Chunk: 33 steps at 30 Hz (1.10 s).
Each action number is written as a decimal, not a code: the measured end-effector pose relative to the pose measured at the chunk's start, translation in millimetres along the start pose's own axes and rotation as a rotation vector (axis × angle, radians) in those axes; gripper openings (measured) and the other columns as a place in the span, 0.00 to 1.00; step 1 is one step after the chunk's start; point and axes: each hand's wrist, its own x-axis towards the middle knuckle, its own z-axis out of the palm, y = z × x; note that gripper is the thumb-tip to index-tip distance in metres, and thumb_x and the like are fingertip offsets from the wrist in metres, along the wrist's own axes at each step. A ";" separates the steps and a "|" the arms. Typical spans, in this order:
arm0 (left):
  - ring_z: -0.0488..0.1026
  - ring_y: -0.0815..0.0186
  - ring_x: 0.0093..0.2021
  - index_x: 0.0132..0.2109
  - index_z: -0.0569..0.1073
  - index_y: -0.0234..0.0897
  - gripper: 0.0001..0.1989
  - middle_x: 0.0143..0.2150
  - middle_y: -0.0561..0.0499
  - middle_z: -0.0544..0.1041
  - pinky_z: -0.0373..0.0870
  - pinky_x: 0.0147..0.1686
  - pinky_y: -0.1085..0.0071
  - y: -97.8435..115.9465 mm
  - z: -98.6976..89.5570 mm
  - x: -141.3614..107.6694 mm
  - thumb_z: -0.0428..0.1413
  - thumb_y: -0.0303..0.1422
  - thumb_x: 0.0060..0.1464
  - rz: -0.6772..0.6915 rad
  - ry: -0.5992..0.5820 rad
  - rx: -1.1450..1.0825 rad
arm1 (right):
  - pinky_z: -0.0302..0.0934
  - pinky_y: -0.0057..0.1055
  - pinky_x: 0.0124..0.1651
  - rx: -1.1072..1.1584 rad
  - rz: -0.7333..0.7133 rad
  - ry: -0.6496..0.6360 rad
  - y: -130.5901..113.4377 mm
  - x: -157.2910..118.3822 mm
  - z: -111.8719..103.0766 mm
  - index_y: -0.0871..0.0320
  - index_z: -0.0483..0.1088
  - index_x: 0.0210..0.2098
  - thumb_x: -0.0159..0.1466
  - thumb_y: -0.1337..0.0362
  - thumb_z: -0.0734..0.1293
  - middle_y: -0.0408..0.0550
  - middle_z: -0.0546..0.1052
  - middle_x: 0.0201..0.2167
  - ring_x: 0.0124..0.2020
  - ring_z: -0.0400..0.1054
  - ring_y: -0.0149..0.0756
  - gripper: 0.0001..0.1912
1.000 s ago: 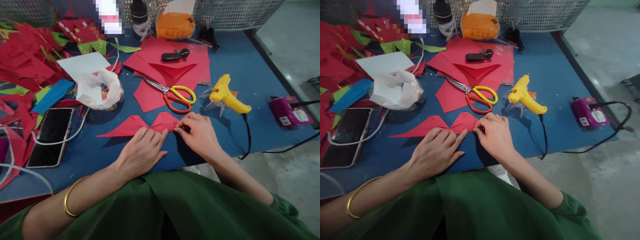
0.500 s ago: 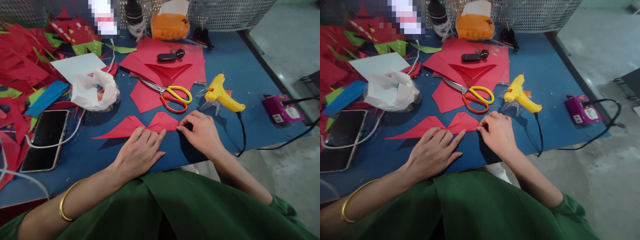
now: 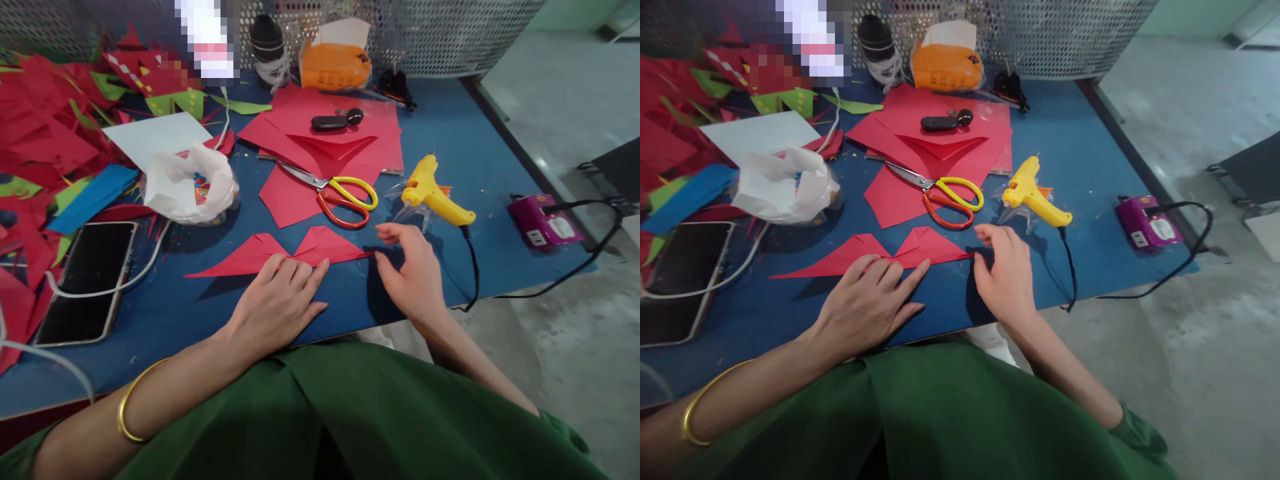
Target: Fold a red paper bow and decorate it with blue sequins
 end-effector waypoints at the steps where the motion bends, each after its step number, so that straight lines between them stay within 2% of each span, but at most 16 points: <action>1: 0.72 0.53 0.39 0.63 0.71 0.29 0.29 0.38 0.43 0.76 0.66 0.48 0.57 0.2 0.1 -0.3 0.54 0.45 0.63 -0.002 0.008 -0.005 | 0.64 0.46 0.51 -0.013 -0.056 0.059 -3.9 -5.1 -0.5 0.58 0.67 0.54 0.62 0.72 0.63 0.53 0.78 0.46 0.47 0.72 0.43 0.21; 3: 0.73 0.53 0.41 0.63 0.71 0.29 0.29 0.40 0.42 0.77 0.66 0.50 0.56 0.1 -0.1 -1.9 0.53 0.46 0.63 -0.005 0.029 -0.024 | 0.64 0.45 0.54 -0.038 -0.200 0.097 -13.0 -14.1 -0.1 0.59 0.63 0.59 0.64 0.72 0.61 0.54 0.79 0.48 0.50 0.72 0.43 0.23; 7: 0.75 0.54 0.43 0.65 0.66 0.22 0.28 0.42 0.40 0.79 0.66 0.54 0.56 -2.6 -0.5 -9.6 0.50 0.39 0.66 -0.077 0.101 -0.082 | 0.62 0.42 0.57 -0.094 -0.451 -0.035 -29.8 -24.5 8.6 0.66 0.65 0.59 0.66 0.71 0.60 0.58 0.78 0.52 0.55 0.71 0.43 0.21; 11: 0.75 0.58 0.39 0.65 0.61 0.15 0.27 0.39 0.42 0.80 0.65 0.56 0.58 -5.0 1.3 -18.7 0.49 0.26 0.63 -0.127 0.173 -0.115 | 0.57 0.43 0.64 -0.185 -0.606 -0.180 -41.9 -26.7 22.2 0.73 0.65 0.59 0.69 0.67 0.57 0.60 0.76 0.56 0.62 0.65 0.47 0.23; 15: 0.76 0.59 0.38 0.64 0.61 0.14 0.27 0.37 0.42 0.81 0.66 0.57 0.59 -4.7 3.6 -22.0 0.50 0.23 0.59 -0.124 0.209 -0.129 | 0.52 0.46 0.68 -0.252 -0.710 -0.271 -49.1 -26.2 31.7 0.77 0.63 0.62 0.69 0.63 0.57 0.63 0.71 0.62 0.66 0.60 0.52 0.28; 22: 0.76 0.59 0.39 0.63 0.62 0.14 0.26 0.39 0.41 0.81 0.69 0.57 0.57 -4.1 3.9 -21.6 0.49 0.22 0.60 -0.105 0.194 -0.096 | 0.48 0.50 0.69 -0.323 -0.658 -0.303 -43.8 -31.3 29.5 0.78 0.60 0.64 0.71 0.59 0.55 0.65 0.68 0.64 0.69 0.56 0.54 0.30; 33: 0.76 0.59 0.39 0.63 0.64 0.14 0.25 0.39 0.41 0.81 0.68 0.58 0.56 -3.8 6.1 -22.0 0.50 0.21 0.59 -0.110 0.207 -0.090 | 0.48 0.56 0.67 -0.361 -0.559 -0.276 -32.3 -38.4 24.1 0.79 0.57 0.65 0.71 0.56 0.55 0.66 0.68 0.64 0.67 0.57 0.55 0.33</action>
